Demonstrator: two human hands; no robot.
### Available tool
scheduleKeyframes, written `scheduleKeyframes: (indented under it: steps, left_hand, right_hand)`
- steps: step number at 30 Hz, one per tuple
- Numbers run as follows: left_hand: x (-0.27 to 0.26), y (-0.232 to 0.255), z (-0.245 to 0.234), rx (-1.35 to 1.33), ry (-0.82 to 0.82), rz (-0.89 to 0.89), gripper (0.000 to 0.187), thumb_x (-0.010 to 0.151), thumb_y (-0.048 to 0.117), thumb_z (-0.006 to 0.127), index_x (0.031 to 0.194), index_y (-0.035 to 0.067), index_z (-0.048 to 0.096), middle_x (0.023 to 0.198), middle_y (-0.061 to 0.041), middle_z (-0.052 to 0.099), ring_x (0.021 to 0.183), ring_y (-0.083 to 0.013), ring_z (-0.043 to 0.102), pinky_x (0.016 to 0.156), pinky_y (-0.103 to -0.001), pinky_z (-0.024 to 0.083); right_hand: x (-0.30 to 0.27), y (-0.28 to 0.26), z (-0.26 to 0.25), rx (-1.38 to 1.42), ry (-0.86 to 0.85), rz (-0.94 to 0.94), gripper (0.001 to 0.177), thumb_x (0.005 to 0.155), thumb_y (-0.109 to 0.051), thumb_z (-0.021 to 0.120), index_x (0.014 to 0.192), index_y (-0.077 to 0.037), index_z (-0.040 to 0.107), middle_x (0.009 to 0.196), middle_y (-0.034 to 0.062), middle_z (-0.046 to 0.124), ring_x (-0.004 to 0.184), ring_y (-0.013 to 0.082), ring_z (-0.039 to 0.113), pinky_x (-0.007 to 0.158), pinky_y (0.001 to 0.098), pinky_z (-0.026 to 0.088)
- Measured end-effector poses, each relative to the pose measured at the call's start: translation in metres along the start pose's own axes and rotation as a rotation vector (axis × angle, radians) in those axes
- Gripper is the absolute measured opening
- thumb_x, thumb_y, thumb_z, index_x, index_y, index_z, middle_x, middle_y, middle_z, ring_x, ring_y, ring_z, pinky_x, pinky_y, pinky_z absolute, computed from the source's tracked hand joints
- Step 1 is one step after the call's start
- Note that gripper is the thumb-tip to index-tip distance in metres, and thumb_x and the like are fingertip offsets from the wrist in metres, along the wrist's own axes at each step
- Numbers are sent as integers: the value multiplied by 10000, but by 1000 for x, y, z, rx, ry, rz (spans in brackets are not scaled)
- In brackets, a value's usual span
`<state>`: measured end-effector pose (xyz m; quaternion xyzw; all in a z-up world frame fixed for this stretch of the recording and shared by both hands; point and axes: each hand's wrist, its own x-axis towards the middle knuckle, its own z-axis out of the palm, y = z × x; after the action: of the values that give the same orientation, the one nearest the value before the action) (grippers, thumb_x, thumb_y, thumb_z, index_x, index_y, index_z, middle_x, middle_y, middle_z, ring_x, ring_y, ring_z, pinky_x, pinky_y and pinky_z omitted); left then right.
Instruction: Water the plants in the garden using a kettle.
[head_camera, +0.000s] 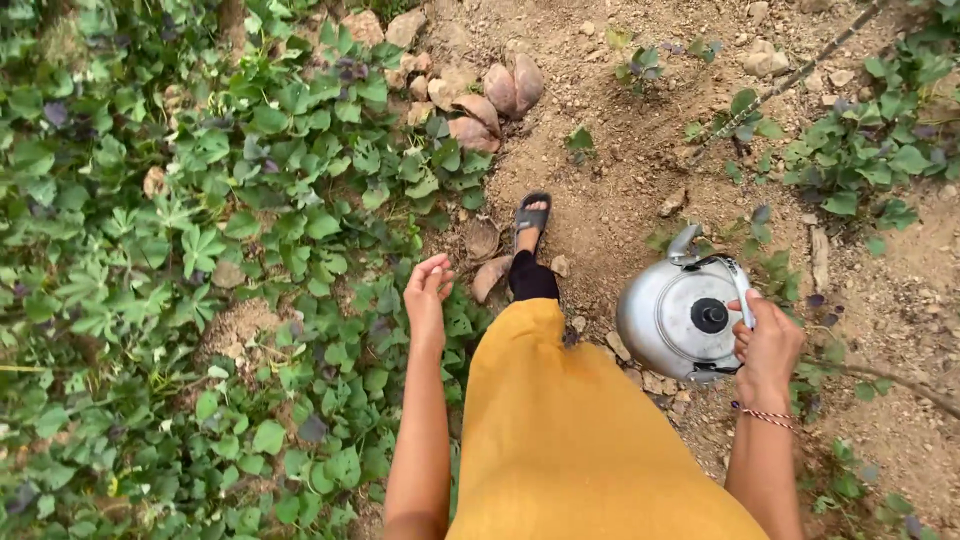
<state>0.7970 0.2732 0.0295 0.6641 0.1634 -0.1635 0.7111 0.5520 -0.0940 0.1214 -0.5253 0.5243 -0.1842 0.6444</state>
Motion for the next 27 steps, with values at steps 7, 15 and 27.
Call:
scheduleKeyframes:
  steps: [7, 15, 27]
  left_hand:
    - [107, 23, 82, -19, -142, -6, 227, 1037, 133, 553, 1198, 85, 706, 1088, 9, 711, 927, -84, 643, 812, -251, 521]
    - [280, 67, 160, 22, -223, -55, 223, 1049, 124, 548, 1210, 80, 696, 1123, 2, 708, 935, -84, 652, 819, -247, 526]
    - [437, 185, 254, 186, -232, -52, 233, 1045, 116, 531, 1204, 83, 698, 1123, -9, 724, 958, -98, 663, 848, -262, 539]
  right_hand:
    - [64, -9, 47, 57, 78, 44, 266, 1022, -280, 630, 934, -34, 677, 576, -73, 387, 459, 34, 294, 438, 228, 187]
    - [163, -30, 114, 71, 165, 143, 180, 1000, -210, 631, 957, -41, 675, 604, -68, 415, 483, 29, 324, 441, 227, 196]
    - [254, -120, 199, 78, 305, 192, 208, 1030, -198, 607, 898, -39, 632, 609, -48, 453, 496, 52, 370, 444, 239, 251]
